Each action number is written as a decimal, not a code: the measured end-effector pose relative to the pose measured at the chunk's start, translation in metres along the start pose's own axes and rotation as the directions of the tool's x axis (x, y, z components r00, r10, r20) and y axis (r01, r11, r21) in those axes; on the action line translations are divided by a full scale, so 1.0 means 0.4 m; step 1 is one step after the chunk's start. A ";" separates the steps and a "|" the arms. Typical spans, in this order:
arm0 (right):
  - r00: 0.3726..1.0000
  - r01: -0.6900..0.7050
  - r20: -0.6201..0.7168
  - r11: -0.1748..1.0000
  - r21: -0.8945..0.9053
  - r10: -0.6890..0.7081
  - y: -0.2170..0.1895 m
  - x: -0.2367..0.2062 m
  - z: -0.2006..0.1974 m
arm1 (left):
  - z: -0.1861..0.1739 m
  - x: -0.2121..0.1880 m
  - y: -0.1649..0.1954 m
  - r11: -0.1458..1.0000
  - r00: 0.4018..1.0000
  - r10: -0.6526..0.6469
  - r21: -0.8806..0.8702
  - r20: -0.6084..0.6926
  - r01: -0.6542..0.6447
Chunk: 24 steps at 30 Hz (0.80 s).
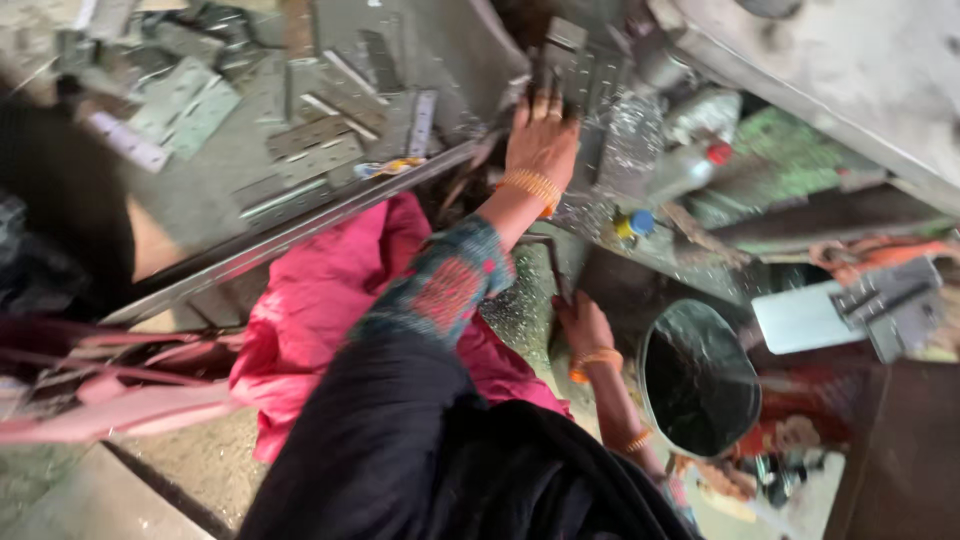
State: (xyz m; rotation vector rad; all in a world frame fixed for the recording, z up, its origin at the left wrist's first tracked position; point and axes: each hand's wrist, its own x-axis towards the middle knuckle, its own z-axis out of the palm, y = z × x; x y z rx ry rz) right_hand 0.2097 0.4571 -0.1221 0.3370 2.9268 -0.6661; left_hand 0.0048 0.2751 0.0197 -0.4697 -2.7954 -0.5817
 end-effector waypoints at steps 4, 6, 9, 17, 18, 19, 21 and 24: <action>0.998 -0.020 0.061 0.996 -0.084 0.025 -0.012 0.029 -0.074 | -0.105 -0.143 -0.187 0.967 0.947 0.163 -0.143 -0.276 -0.209; 0.994 0.001 0.105 0.998 -0.065 0.006 -0.032 0.034 -0.092 | -0.163 -0.181 -0.323 0.993 0.990 0.055 0.106 -0.128 -0.041; 0.996 -0.020 0.090 1.000 -0.013 0.022 -0.064 0.028 -0.079 | -0.212 -0.196 -0.531 0.832 0.907 -0.410 0.448 0.097 0.328; 0.995 -0.057 0.084 0.998 -0.016 0.058 -0.077 0.007 -0.032 | -0.202 -0.270 -0.747 0.870 0.851 -0.482 0.228 0.208 0.437; 0.995 -0.057 0.081 0.998 -0.026 0.059 -0.077 0.002 -0.033 | -0.208 -0.288 -0.747 0.869 0.850 -0.491 0.184 0.194 0.460; 0.995 -0.056 0.079 0.998 -0.033 0.058 -0.076 -0.005 -0.036 | -0.216 -0.307 -0.743 0.865 0.847 -0.500 0.142 0.180 0.481; 0.998 -0.043 0.052 0.999 -0.033 0.045 -0.075 -0.021 -0.042 | -0.229 -0.351 -0.716 0.813 0.818 -0.574 0.137 0.027 0.566; 0.997 -0.046 0.053 0.998 -0.038 0.048 -0.066 -0.045 -0.057 | -0.262 -0.394 -0.646 0.833 0.827 -0.550 -0.002 -0.115 0.554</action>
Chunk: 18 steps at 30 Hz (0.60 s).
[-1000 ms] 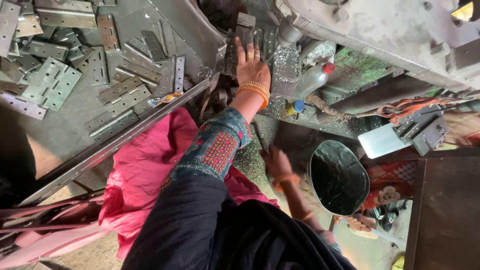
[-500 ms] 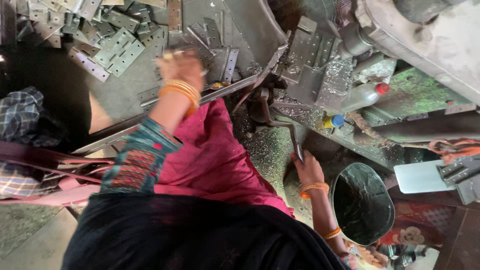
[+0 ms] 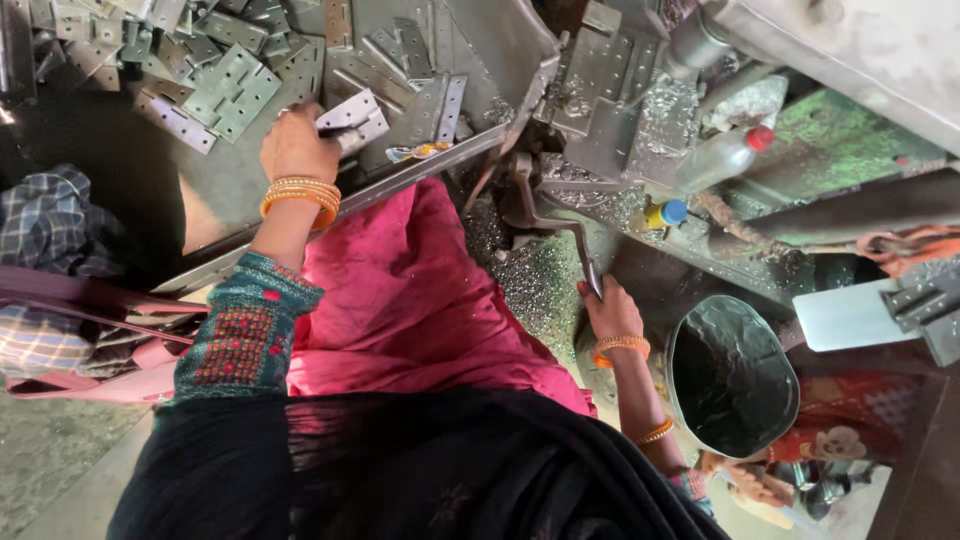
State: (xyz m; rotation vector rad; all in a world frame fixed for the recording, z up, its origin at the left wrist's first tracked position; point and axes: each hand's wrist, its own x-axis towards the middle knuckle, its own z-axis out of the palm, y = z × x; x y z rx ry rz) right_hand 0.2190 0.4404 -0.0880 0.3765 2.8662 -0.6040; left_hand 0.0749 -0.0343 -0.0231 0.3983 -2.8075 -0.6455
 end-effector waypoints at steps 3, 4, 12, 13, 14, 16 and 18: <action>1.000 -0.006 0.000 1.000 0.022 0.006 0.016 -0.012 -0.018 | -0.046 -0.033 0.110 0.989 0.995 0.085 -0.118 -0.052 -0.091; 1.000 -0.018 -0.001 0.999 0.031 0.018 0.023 -0.014 -0.025 | -0.054 -0.038 0.168 0.982 0.992 0.117 -0.145 -0.049 -0.123; 1.000 -0.028 -0.002 0.998 0.053 0.028 0.050 -0.038 -0.059 | 0.149 -0.248 0.770 0.711 0.723 0.683 0.130 0.106 -0.691; 1.000 -0.029 -0.003 0.997 0.066 0.029 0.052 -0.041 -0.061 | 0.187 -0.279 0.809 0.642 0.670 0.733 0.205 0.117 -0.739; 1.000 -0.020 -0.008 0.997 0.073 0.020 0.052 -0.044 -0.065 | 0.216 -0.297 0.833 0.650 0.674 0.737 0.214 0.058 -0.729; 1.000 0.000 -0.016 0.997 0.082 0.001 0.048 -0.044 -0.075 | 0.249 -0.310 0.846 0.673 0.679 0.731 0.227 -0.061 -0.704; 1.000 0.007 -0.013 0.998 0.055 -0.007 0.034 -0.037 -0.093 | 0.249 -0.293 0.825 0.701 0.686 0.676 0.053 0.269 -0.712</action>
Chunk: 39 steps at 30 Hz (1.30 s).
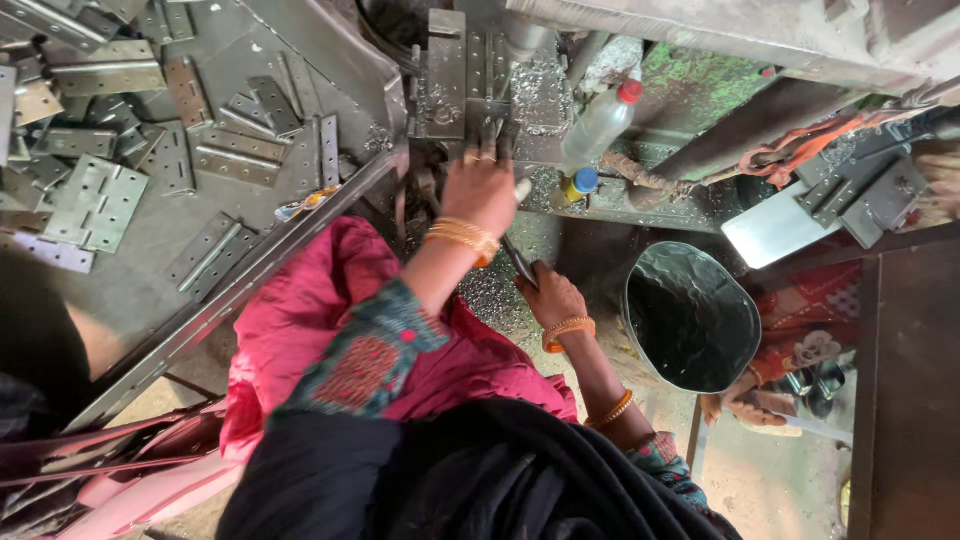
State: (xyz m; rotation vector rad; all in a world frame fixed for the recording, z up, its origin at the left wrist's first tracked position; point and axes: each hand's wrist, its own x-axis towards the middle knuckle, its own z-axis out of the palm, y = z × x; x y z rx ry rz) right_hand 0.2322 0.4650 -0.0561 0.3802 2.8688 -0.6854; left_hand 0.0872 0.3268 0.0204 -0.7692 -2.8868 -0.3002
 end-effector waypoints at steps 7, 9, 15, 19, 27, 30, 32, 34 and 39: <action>0.995 0.061 0.091 0.970 -0.234 -0.040 -0.082 0.070 -0.133 | -0.043 0.049 -0.062 0.946 0.970 0.029 0.306 0.240 -0.104; 0.993 0.098 0.081 0.970 -0.222 -0.082 -0.085 0.086 -0.155 | -0.040 0.085 -0.057 0.964 0.994 -0.039 0.267 0.106 0.010; 0.997 0.039 0.072 0.998 -0.056 -0.035 -0.040 0.037 -0.022 | -0.017 0.111 -0.077 0.982 0.990 -0.119 0.158 0.079 0.106; 0.999 0.007 -0.051 0.997 -0.079 -0.011 -0.007 0.018 0.061 | -0.001 0.077 -0.091 0.992 0.994 -0.103 0.072 0.041 0.100; 0.990 -0.024 0.140 0.999 0.021 0.020 -0.003 0.083 -0.010 | 0.026 0.129 -0.103 0.990 0.992 -0.126 0.068 -0.020 0.127; 0.991 -0.056 0.119 0.998 0.016 0.054 -0.018 0.061 -0.002 | 0.030 0.127 -0.106 0.993 0.991 -0.109 0.043 -0.083 0.112; 0.995 -0.038 0.097 0.999 0.007 0.037 -0.025 0.051 0.003 | 0.027 0.114 -0.112 0.991 0.992 -0.107 0.075 -0.061 0.111; 0.997 0.009 0.082 0.999 0.046 -0.013 -0.027 0.051 0.001 | 0.019 0.102 -0.118 0.988 0.992 -0.123 0.092 0.001 0.123; 0.998 -0.023 0.062 0.999 0.030 0.021 -0.026 0.054 -0.004 | 0.000 0.093 -0.123 0.995 0.992 -0.099 0.005 -0.079 0.100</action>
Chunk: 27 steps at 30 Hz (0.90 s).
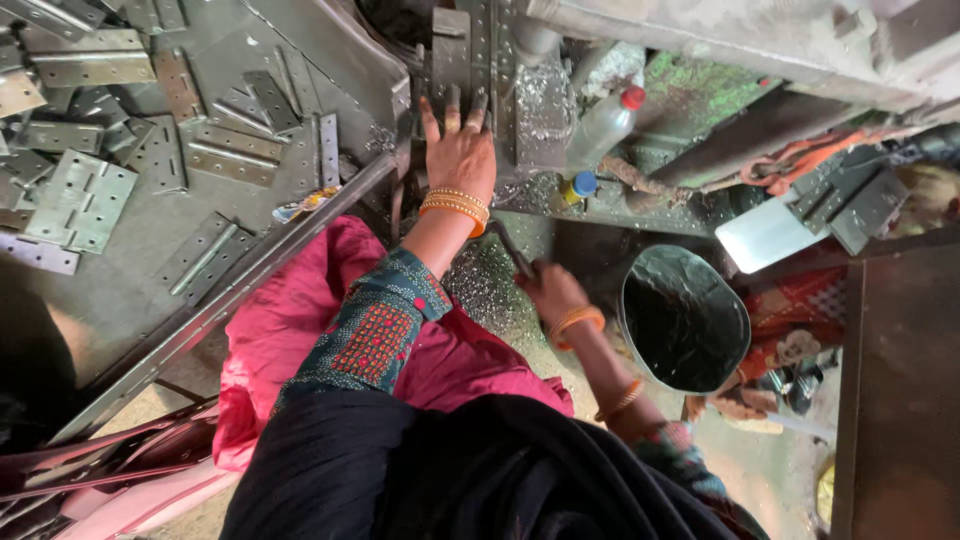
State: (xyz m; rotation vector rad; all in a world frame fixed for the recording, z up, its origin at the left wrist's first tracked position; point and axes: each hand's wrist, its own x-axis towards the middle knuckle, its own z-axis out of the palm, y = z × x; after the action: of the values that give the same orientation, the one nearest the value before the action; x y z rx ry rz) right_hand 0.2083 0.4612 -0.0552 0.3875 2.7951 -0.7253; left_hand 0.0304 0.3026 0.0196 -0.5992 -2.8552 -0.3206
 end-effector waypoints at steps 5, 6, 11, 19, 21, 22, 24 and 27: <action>1.000 -0.001 0.004 0.998 -0.063 0.001 0.004 0.005 0.004 | 0.012 0.008 0.000 0.998 1.000 0.019 0.066 0.011 -0.019; 1.000 -0.017 0.018 0.997 -0.081 0.018 0.003 0.008 0.005 | 0.016 0.007 -0.004 0.996 0.999 0.026 0.086 -0.047 -0.022; 1.000 -0.018 -0.008 0.998 -0.054 0.018 -0.001 0.007 0.030 | 0.019 0.002 -0.025 0.999 0.986 0.041 -0.020 -0.164 -0.045; 0.999 -0.019 0.031 0.993 -0.115 0.022 0.011 0.025 0.021 | -0.004 0.056 -0.018 0.991 0.983 -0.004 0.129 0.185 -0.021; 1.000 0.000 -0.024 0.994 -0.109 -0.002 0.011 0.029 0.017 | 0.000 0.076 -0.016 0.992 0.989 -0.006 0.126 0.146 -0.013; 0.998 0.010 -0.053 0.995 -0.101 -0.016 0.011 0.031 0.017 | 0.003 0.083 -0.016 0.991 0.992 -0.005 0.130 0.125 -0.012; 0.995 0.042 -0.083 0.999 -0.034 -0.045 0.008 0.017 0.038 | 0.014 0.087 -0.016 0.993 0.992 0.023 0.118 -0.122 -0.009; 0.990 0.103 -0.098 0.995 0.018 -0.101 0.013 0.016 0.060 | 0.024 0.087 -0.022 0.999 0.999 0.007 0.037 -0.047 -0.005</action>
State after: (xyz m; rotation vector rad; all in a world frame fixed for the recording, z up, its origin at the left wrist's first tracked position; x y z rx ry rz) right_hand 0.2076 0.4547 -0.0799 0.2933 2.9181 -0.7816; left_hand -0.0058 0.3100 0.0172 -0.5852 -2.8074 -0.2773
